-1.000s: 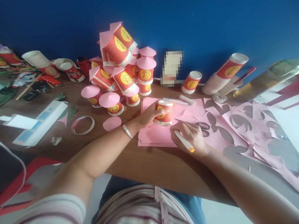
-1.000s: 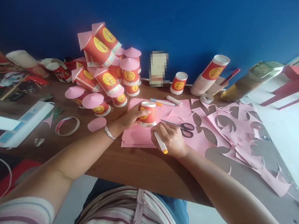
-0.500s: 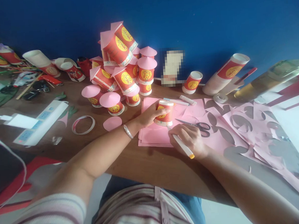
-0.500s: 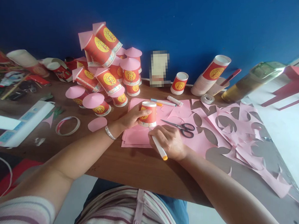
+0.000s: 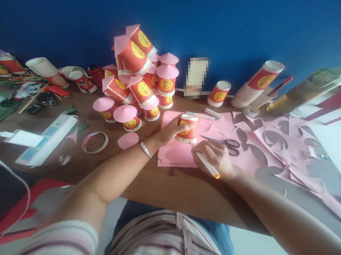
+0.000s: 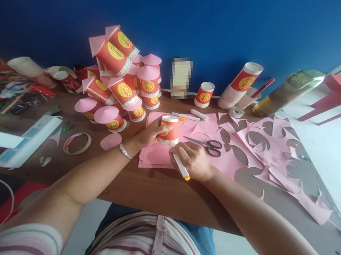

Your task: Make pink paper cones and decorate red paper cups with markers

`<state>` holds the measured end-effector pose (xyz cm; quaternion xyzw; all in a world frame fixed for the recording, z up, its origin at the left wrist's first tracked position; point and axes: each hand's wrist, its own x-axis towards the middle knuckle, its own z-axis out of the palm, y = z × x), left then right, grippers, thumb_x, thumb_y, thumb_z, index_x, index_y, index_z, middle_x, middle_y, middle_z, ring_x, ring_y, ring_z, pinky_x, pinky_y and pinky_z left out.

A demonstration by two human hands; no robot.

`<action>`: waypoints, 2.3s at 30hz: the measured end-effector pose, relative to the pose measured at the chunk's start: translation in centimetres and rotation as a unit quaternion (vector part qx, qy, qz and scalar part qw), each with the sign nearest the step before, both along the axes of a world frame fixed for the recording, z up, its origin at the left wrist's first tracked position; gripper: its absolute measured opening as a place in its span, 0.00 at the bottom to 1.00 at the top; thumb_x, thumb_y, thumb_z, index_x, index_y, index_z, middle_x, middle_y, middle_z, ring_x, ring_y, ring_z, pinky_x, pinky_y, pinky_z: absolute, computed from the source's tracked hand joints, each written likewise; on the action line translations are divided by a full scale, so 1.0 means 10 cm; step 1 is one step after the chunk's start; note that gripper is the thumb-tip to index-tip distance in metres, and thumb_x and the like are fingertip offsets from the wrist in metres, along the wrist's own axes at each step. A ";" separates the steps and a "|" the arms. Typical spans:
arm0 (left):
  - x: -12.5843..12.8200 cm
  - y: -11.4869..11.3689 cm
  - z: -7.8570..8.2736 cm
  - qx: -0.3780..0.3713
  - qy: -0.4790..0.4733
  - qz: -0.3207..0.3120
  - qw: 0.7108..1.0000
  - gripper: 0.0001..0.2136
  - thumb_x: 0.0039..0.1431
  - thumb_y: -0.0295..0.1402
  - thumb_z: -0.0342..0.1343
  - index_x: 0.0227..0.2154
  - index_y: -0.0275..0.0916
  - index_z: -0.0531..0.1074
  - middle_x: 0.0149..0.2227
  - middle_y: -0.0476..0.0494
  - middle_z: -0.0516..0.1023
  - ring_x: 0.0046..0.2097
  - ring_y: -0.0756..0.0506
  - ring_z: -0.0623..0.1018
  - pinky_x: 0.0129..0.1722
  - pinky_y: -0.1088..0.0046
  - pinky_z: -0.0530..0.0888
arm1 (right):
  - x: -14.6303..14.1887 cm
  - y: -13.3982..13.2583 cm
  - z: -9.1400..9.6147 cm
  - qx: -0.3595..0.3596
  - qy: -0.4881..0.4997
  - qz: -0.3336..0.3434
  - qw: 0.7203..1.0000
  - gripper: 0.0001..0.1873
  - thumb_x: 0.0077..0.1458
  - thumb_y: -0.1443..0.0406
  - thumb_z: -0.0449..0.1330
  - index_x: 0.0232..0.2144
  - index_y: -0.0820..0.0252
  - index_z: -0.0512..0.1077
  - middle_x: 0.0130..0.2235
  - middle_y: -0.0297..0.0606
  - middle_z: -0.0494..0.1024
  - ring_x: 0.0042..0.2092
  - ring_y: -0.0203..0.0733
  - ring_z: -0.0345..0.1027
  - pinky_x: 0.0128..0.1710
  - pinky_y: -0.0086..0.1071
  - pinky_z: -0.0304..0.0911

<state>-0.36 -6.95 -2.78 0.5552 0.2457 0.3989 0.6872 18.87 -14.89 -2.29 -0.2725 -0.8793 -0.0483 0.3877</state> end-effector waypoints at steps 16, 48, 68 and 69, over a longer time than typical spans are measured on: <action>0.01 -0.01 0.01 -0.013 0.010 0.005 1.000 0.24 0.55 0.43 0.66 0.50 0.36 0.73 0.46 0.39 0.79 0.45 0.44 0.77 0.44 0.70 0.73 | -0.01 0.01 -0.01 -0.014 -0.023 0.012 1.000 0.08 0.62 0.74 0.57 0.41 0.58 0.69 0.32 0.36 0.79 0.29 0.37 0.72 0.29 0.30 0.64; -0.02 -0.02 0.00 -0.039 -0.014 -0.007 0.999 0.20 0.57 0.41 0.66 0.48 0.35 0.73 0.42 0.41 0.77 0.43 0.45 0.76 0.41 0.71 0.74 | 0.03 0.04 0.02 0.023 0.034 0.002 0.999 0.09 0.60 0.75 0.59 0.38 0.57 0.68 0.29 0.34 0.77 0.28 0.37 0.71 0.29 0.30 0.66; -0.03 -0.03 0.05 -0.033 -0.027 0.026 0.999 0.18 0.56 0.40 0.64 0.45 0.35 0.73 0.43 0.40 0.79 0.43 0.43 0.78 0.39 0.69 0.73 | 0.00 0.03 0.00 0.022 0.050 0.038 0.998 0.11 0.58 0.75 0.61 0.40 0.55 0.70 0.29 0.30 0.78 0.31 0.37 0.74 0.49 0.43 0.78; -0.03 -0.01 0.02 -0.035 -0.038 0.026 0.998 0.18 0.56 0.39 0.64 0.46 0.35 0.73 0.44 0.40 0.79 0.44 0.43 0.78 0.40 0.70 0.73 | -0.01 0.03 0.00 0.023 0.050 0.039 0.998 0.11 0.58 0.75 0.61 0.40 0.55 0.70 0.29 0.30 0.78 0.31 0.36 0.75 0.50 0.43 0.78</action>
